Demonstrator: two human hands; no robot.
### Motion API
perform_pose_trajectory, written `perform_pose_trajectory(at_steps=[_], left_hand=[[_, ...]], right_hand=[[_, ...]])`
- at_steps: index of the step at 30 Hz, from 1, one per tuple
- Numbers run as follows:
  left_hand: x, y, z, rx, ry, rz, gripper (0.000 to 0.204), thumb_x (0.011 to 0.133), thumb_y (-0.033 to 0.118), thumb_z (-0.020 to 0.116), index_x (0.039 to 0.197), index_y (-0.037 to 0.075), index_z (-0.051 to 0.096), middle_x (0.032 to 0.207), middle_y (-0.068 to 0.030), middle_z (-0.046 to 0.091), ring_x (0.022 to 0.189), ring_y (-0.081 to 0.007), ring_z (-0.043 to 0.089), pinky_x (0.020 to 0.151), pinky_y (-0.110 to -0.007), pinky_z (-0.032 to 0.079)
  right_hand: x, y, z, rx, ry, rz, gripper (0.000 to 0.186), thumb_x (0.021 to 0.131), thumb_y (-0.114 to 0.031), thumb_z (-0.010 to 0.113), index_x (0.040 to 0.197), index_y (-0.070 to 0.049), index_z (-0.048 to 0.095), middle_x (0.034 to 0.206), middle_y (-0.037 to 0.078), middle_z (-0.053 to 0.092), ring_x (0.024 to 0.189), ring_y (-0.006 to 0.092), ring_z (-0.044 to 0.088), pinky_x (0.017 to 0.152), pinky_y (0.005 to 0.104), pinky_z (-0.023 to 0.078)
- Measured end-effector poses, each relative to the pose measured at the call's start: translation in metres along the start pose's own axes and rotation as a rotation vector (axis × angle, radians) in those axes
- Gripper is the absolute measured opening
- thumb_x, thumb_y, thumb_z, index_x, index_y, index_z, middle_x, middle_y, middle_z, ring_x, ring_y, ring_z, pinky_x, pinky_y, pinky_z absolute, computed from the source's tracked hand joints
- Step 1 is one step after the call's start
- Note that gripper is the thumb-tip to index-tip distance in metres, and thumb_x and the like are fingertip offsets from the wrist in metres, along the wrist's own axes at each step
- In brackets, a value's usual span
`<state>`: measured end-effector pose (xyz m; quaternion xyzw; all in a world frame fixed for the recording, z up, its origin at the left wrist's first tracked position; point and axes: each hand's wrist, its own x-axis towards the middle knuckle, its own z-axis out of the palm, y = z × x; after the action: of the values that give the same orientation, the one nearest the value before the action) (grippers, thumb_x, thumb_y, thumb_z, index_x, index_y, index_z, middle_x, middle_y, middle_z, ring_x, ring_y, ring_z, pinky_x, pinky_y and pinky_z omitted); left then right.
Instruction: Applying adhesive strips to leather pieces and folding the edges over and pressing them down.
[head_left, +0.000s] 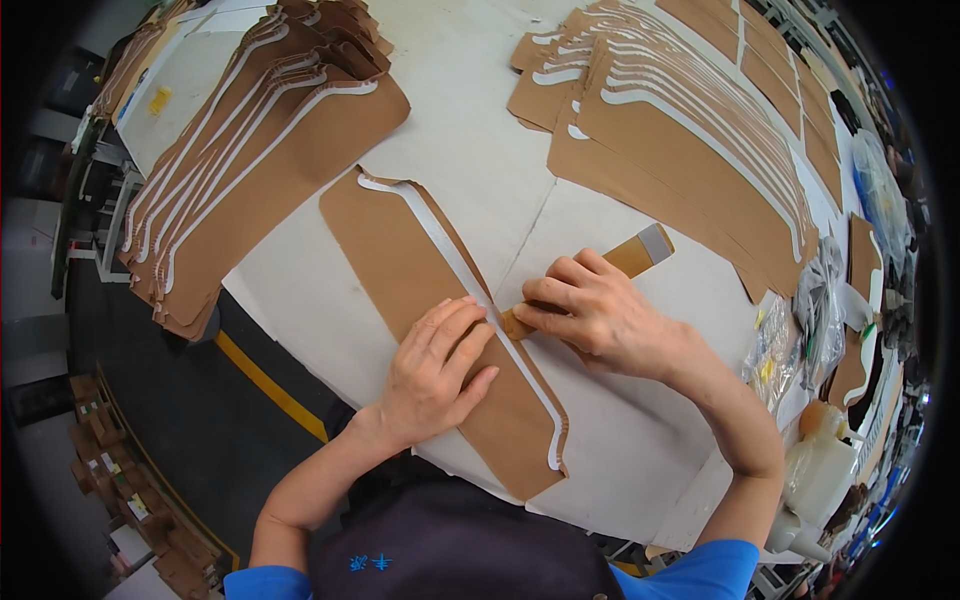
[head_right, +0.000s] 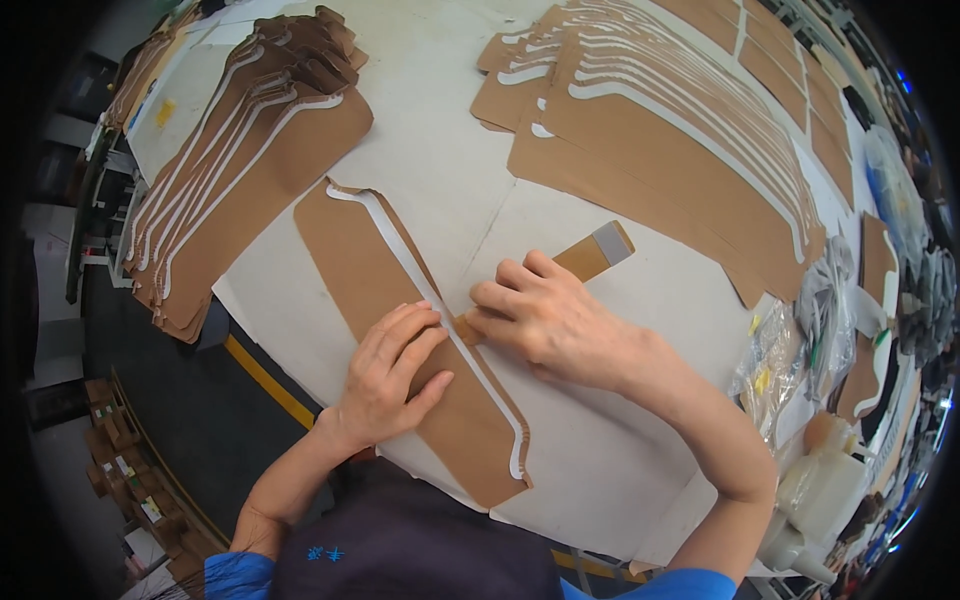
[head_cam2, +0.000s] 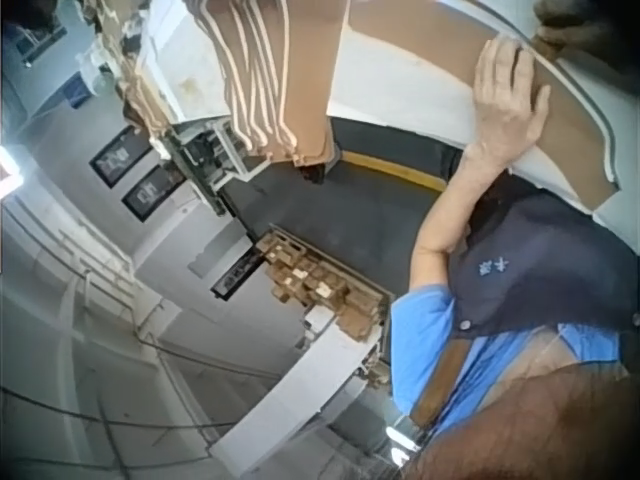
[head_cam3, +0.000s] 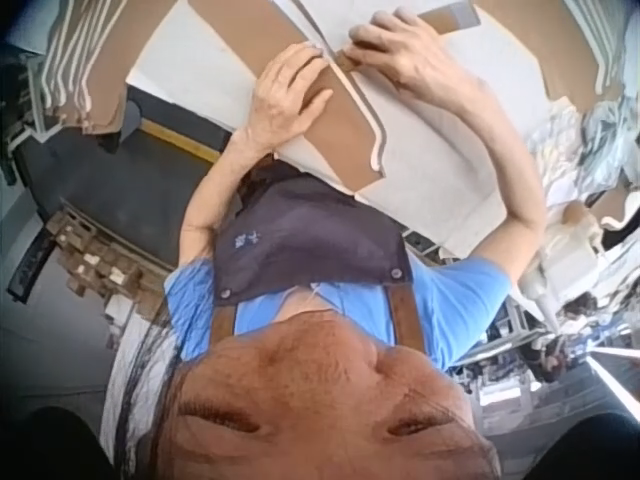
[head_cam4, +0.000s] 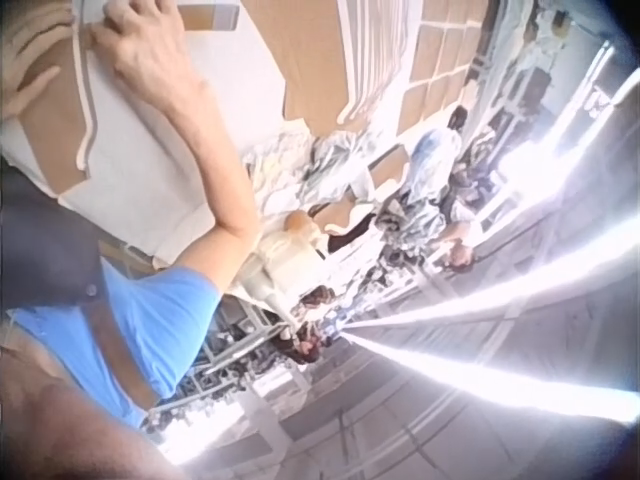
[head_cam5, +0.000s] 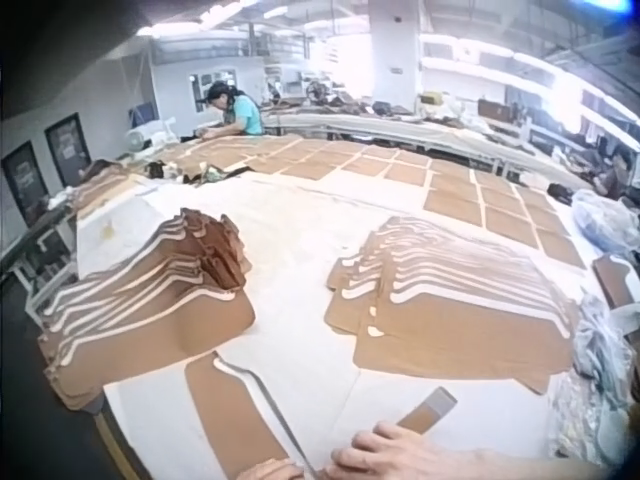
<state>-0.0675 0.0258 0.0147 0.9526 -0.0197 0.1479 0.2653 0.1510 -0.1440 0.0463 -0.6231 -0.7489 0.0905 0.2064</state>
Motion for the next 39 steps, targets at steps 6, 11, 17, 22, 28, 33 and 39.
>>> perform_pose_trajectory(at_steps=[6, 11, 17, 22, 28, 33, 39], left_hand=[[0.014, -0.016, -0.014, 0.009, 0.048, 0.003, 0.045, 0.083, 0.016, 0.083, 0.121, -0.001, 0.069, 0.137, -0.0192, 0.060, 0.130, -0.0404, 0.058, 0.107, -0.051, 0.050], [0.014, -0.035, -0.016, 0.037, 0.037, 0.019, 0.046, 0.083, 0.017, 0.083, 0.123, 0.000, 0.069, 0.141, -0.0194, 0.058, 0.131, -0.0406, 0.057, 0.106, -0.050, 0.050], [0.028, -0.052, -0.029, 0.089, 0.058, 0.027, 0.048, 0.083, 0.020, 0.084, 0.123, 0.001, 0.069, 0.140, -0.0180, 0.059, 0.133, -0.0394, 0.056, 0.108, -0.050, 0.049], [0.030, -0.074, -0.029, -0.020, 0.045, -0.050, 0.048, 0.083, 0.023, 0.085, 0.124, 0.002, 0.069, 0.145, -0.0185, 0.056, 0.133, -0.0394, 0.056, 0.109, -0.049, 0.049], [0.045, -0.088, -0.045, 0.148, 0.054, 0.037, 0.054, 0.081, 0.026, 0.087, 0.125, 0.000, 0.068, 0.141, -0.0183, 0.060, 0.129, -0.0379, 0.059, 0.107, -0.048, 0.051], [0.044, -0.102, -0.043, 0.079, 0.063, -0.034, 0.057, 0.079, 0.029, 0.089, 0.124, 0.000, 0.068, 0.143, -0.0170, 0.059, 0.132, -0.0375, 0.057, 0.107, -0.048, 0.050], [0.047, -0.107, -0.046, 0.118, 0.097, -0.031, 0.059, 0.077, 0.032, 0.090, 0.122, 0.001, 0.067, 0.142, -0.0157, 0.060, 0.133, -0.0367, 0.056, 0.107, -0.048, 0.049]], right_hand=[[0.017, 0.012, 0.006, -0.028, 0.061, -0.015, 0.044, 0.067, -0.001, 0.078, 0.110, -0.006, 0.073, 0.112, 0.003, 0.059, 0.099, 0.0225, 0.055, 0.083, 0.0365, 0.043], [0.031, 0.020, 0.009, -0.045, 0.086, -0.013, 0.045, 0.065, -0.001, 0.078, 0.110, -0.007, 0.073, 0.113, 0.003, 0.060, 0.099, 0.0226, 0.056, 0.083, 0.0364, 0.043], [0.050, 0.034, 0.010, -0.054, 0.085, -0.007, 0.043, 0.069, 0.000, 0.077, 0.111, -0.007, 0.072, 0.113, 0.002, 0.061, 0.098, 0.0226, 0.056, 0.083, 0.0364, 0.044], [0.069, 0.045, 0.007, -0.039, 0.091, -0.011, 0.044, 0.070, 0.000, 0.077, 0.112, -0.008, 0.072, 0.113, 0.002, 0.061, 0.098, 0.0225, 0.056, 0.083, 0.0365, 0.043], [0.090, 0.060, 0.008, -0.052, 0.078, -0.015, 0.046, 0.069, 0.000, 0.078, 0.113, -0.009, 0.072, 0.113, 0.002, 0.061, 0.099, 0.0222, 0.056, 0.083, 0.0362, 0.043], [0.108, 0.069, 0.009, -0.043, 0.085, -0.017, 0.047, 0.068, 0.001, 0.078, 0.113, -0.010, 0.072, 0.112, 0.003, 0.061, 0.099, 0.0223, 0.056, 0.083, 0.0357, 0.043], [0.128, 0.083, 0.008, -0.053, 0.090, -0.039, 0.043, 0.071, 0.000, 0.076, 0.112, -0.010, 0.072, 0.111, 0.003, 0.061, 0.100, 0.0230, 0.057, 0.083, 0.0363, 0.042]])
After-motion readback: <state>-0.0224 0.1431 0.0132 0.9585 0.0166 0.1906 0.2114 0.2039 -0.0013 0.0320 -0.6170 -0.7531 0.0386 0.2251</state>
